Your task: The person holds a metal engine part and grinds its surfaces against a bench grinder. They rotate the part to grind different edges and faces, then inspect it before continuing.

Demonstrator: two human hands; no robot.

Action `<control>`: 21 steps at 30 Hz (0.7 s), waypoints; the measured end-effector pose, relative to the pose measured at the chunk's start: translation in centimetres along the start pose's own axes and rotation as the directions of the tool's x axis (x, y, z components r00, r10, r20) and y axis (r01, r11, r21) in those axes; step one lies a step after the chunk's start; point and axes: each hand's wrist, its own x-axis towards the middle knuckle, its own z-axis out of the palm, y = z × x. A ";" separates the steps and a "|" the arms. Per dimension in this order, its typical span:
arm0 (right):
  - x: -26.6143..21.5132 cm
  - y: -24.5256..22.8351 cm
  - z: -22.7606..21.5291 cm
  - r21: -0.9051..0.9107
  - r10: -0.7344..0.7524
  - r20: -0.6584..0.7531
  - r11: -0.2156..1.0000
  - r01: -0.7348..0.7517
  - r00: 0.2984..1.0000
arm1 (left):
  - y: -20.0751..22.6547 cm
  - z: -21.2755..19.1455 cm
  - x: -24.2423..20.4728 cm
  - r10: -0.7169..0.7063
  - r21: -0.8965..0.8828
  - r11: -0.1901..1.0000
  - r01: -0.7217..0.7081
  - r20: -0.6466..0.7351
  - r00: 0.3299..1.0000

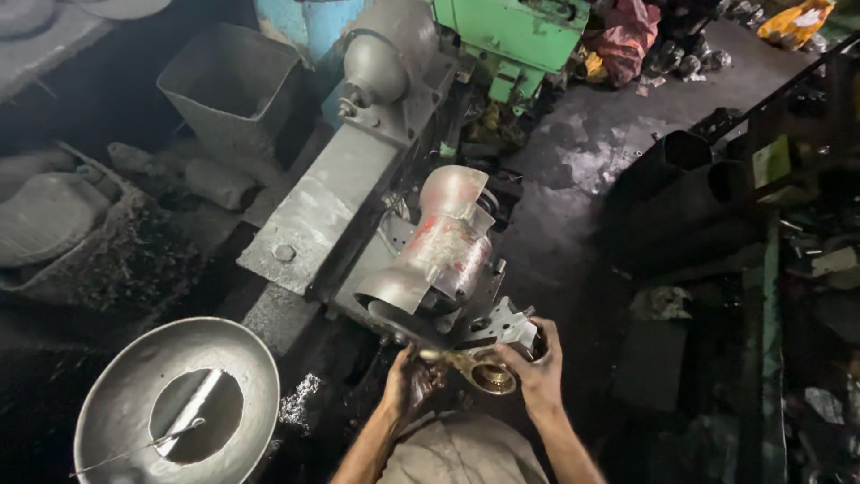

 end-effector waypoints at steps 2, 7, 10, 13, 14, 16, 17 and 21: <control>0.9 -0.1 0.2 -0.021 0.047 0.007 0.999 -0.047 0.999 | 0.7 0.8 0.2 0.013 -0.011 1.000 -0.014 -0.030 0.999; 0.7 1.0 -0.4 0.017 0.063 0.018 0.998 -0.063 0.998 | 0.4 0.6 -0.6 -0.029 0.015 0.999 0.030 -0.074 0.997; 0.9 0.9 -0.3 -0.027 0.035 0.079 0.999 -0.033 0.996 | 0.4 -0.1 -0.6 -0.012 0.004 1.000 0.013 -0.061 0.998; 0.8 0.8 -0.5 -0.101 -0.095 0.184 0.988 0.115 0.978 | -0.2 -1.3 0.1 -0.010 -0.055 0.998 0.002 -0.157 0.988; 0.6 0.9 -0.6 -0.131 -0.146 0.228 0.975 0.179 0.963 | -0.4 -1.7 0.6 -0.002 -0.088 0.996 -0.011 -0.145 0.989; 0.2 1.3 -0.5 -0.136 -0.099 0.242 0.981 0.135 0.965 | -0.7 -2.4 0.6 0.029 -0.129 0.991 -0.046 -0.130 0.991; 0.1 1.5 -0.5 -0.141 -0.077 0.251 0.983 0.115 0.965 | -0.8 -2.5 0.5 0.055 -0.140 0.988 -0.072 -0.121 0.991; -1.4 2.0 -0.8 -0.030 -0.154 0.313 0.985 0.172 0.937 | -0.2 -1.3 -1.4 -0.010 -0.078 0.997 -0.012 -0.273 0.962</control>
